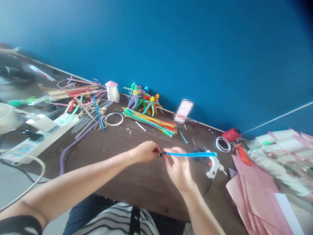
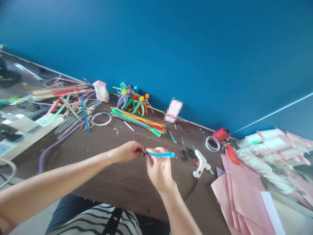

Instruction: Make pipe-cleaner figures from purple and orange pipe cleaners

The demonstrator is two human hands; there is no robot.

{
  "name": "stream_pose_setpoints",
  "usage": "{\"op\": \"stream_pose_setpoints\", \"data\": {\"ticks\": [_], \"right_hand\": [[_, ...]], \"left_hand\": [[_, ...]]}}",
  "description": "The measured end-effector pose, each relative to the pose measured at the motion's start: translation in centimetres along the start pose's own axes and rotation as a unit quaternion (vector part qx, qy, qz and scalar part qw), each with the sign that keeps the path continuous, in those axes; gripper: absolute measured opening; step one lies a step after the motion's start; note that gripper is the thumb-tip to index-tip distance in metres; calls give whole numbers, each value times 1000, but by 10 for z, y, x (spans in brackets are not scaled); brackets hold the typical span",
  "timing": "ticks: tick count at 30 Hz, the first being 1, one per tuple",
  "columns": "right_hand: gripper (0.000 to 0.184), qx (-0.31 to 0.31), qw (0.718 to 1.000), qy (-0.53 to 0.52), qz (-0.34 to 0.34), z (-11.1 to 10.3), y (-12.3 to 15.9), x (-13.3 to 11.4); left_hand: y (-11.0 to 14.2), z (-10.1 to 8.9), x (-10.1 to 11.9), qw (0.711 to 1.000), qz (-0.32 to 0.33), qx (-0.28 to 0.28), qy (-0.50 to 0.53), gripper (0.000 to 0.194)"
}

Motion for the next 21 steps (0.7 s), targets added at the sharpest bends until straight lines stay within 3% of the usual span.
{"op": "stream_pose_setpoints", "data": {"ticks": [6,12,18,21], "right_hand": [[24,25,997,25,-63,0,5,-9],[27,14,998,32,-51,1,8,-9],[30,-10,997,25,-65,4,7,1],[30,-16,997,21,-75,3,6,2]], "left_hand": [[2,-2,-2,998,-14,56,-2,20],[3,-2,-6,993,-10,96,62,19],[-1,6,-14,971,-63,52,225,22],[0,6,-12,969,-67,46,234,22]]}}
Point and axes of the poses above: each hand's wrist, its own y-axis away from the middle knuckle, its own z-axis out of the palm, x = y × z, the point moved 6 cm from there along -y, towards the middle knuckle, and after that the axes turned 1 degree about -x, right-handed, at the moved point
